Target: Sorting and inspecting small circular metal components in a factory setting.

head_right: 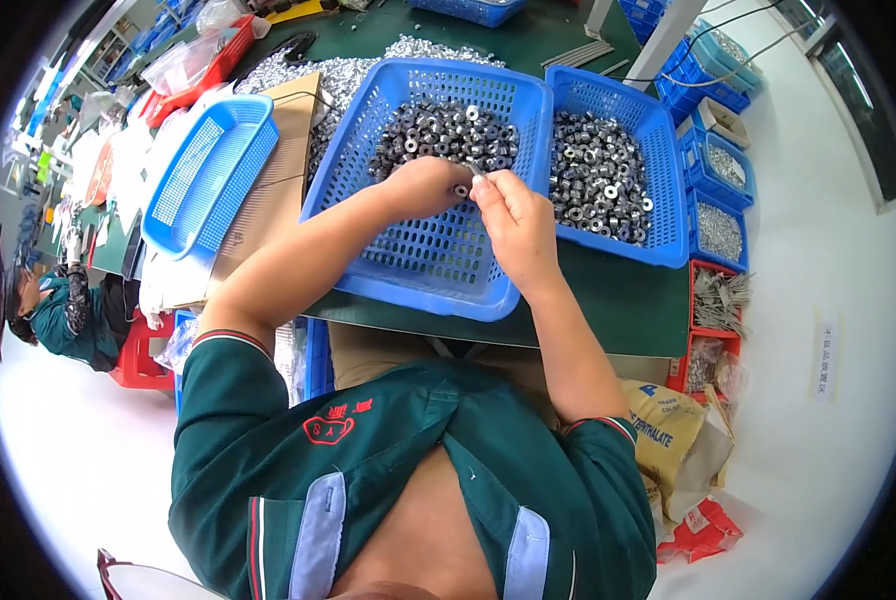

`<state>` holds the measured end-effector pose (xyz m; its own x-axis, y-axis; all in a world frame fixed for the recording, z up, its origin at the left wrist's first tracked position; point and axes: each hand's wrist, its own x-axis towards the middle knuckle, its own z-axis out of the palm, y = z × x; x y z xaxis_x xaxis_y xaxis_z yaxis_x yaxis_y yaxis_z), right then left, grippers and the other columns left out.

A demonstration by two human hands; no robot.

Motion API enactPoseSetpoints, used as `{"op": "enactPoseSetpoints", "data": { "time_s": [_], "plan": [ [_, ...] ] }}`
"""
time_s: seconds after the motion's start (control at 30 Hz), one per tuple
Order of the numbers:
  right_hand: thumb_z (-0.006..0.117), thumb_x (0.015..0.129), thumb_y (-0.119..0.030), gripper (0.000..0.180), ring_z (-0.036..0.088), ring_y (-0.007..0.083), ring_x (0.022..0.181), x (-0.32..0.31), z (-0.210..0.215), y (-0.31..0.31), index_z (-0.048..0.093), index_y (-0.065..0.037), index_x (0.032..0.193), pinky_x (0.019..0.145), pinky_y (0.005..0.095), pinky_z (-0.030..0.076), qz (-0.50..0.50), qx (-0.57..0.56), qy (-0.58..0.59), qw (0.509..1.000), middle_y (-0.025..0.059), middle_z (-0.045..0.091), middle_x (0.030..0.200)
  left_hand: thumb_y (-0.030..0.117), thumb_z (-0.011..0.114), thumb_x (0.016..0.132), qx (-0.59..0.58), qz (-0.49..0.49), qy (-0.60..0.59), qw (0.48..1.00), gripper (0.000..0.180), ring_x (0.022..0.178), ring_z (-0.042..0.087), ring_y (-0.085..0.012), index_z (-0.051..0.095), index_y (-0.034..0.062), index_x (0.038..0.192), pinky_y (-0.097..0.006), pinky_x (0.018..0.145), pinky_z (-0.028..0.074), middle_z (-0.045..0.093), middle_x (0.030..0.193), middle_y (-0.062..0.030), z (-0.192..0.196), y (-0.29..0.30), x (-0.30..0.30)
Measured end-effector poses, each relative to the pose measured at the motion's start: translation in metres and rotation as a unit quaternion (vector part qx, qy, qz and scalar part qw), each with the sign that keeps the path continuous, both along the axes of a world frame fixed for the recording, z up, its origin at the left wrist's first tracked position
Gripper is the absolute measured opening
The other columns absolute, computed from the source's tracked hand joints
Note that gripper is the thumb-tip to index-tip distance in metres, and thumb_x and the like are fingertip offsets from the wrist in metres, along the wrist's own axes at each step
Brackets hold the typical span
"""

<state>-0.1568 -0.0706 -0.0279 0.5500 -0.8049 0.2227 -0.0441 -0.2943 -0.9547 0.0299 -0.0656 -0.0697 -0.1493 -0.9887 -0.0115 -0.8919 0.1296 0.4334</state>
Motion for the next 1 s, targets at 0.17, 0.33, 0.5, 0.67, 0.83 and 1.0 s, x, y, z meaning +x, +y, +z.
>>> {"op": "enactPoseSetpoints", "data": {
  "time_s": [0.17, 0.33, 0.5, 0.67, 0.83, 1.0],
  "plan": [
    [0.054, 0.094, -0.016, 0.019, 0.040, 0.0023, 0.049, -0.001, 0.001, 0.001, 0.061, -0.001, 0.084, 0.046, 0.0193, 0.032, -0.010, -0.036, 0.008, 0.999, -0.0042, 0.045, 0.055, 0.014, 0.062, 0.077, -0.013, -0.019, -0.127, 0.992, 0.018, 0.092, 0.063, -0.0316, 0.063, 0.0094, 0.094, -0.044, 0.076, 0.051, 0.065, 0.094, -0.0122, 0.002, 0.003, -0.004],
    [0.056, 0.093, -0.015, 0.018, 0.040, 0.0021, 0.050, -0.001, 0.003, 0.004, 0.062, -0.001, 0.085, 0.046, 0.0197, 0.032, -0.001, -0.058, 0.014, 0.998, -0.0043, 0.046, 0.055, 0.018, 0.063, 0.077, 0.017, 0.009, -0.134, 0.991, 0.015, 0.083, 0.065, -0.0325, 0.065, 0.0083, 0.090, -0.044, 0.073, 0.051, 0.067, 0.085, -0.0139, 0.000, 0.004, -0.004],
    [0.057, 0.093, -0.015, 0.017, 0.040, 0.0016, 0.050, -0.003, -0.001, 0.001, 0.062, -0.001, 0.084, 0.046, 0.0200, 0.031, -0.006, -0.059, 0.023, 0.998, -0.0047, 0.046, 0.056, 0.026, 0.068, 0.075, 0.080, -0.039, -0.111, 0.990, 0.023, 0.081, 0.065, -0.0329, 0.065, 0.0063, 0.087, -0.045, 0.071, 0.051, 0.067, 0.082, -0.0147, 0.016, 0.014, -0.016],
    [0.058, 0.092, -0.015, 0.017, 0.040, 0.0014, 0.051, -0.002, 0.001, 0.001, 0.061, -0.001, 0.084, 0.047, 0.0202, 0.031, -0.013, -0.100, 0.030, 0.994, -0.0052, 0.046, 0.057, 0.025, 0.068, 0.077, 0.056, -0.063, -0.103, 0.991, 0.024, 0.081, 0.065, -0.0342, 0.064, 0.0041, 0.088, -0.045, 0.071, 0.050, 0.066, 0.083, -0.0170, 0.005, 0.014, -0.015],
    [0.059, 0.091, -0.018, 0.019, 0.045, 0.0067, 0.052, -0.003, 0.004, 0.002, 0.059, 0.000, 0.083, 0.048, 0.0261, 0.037, -0.013, -0.044, 0.028, 0.999, 0.0040, 0.051, 0.056, 0.019, 0.063, 0.081, 0.098, 0.024, 0.328, 0.939, 0.021, 0.065, 0.058, -0.0165, 0.064, 0.0027, 0.094, -0.028, 0.060, 0.044, 0.062, 0.072, -0.0059, 0.039, 0.003, -0.001],
    [0.059, 0.091, -0.017, 0.019, 0.043, 0.0046, 0.054, -0.004, 0.007, 0.003, 0.059, 0.000, 0.083, 0.048, 0.0249, 0.036, -0.022, -0.023, 0.030, 0.999, 0.0011, 0.051, 0.057, 0.018, 0.052, 0.094, 0.186, 0.012, 0.694, 0.696, 0.020, 0.068, 0.052, -0.0092, 0.061, 0.0010, 0.098, -0.022, 0.058, 0.040, 0.057, 0.080, -0.0023, 0.058, 0.012, 0.007]
  ]
}}
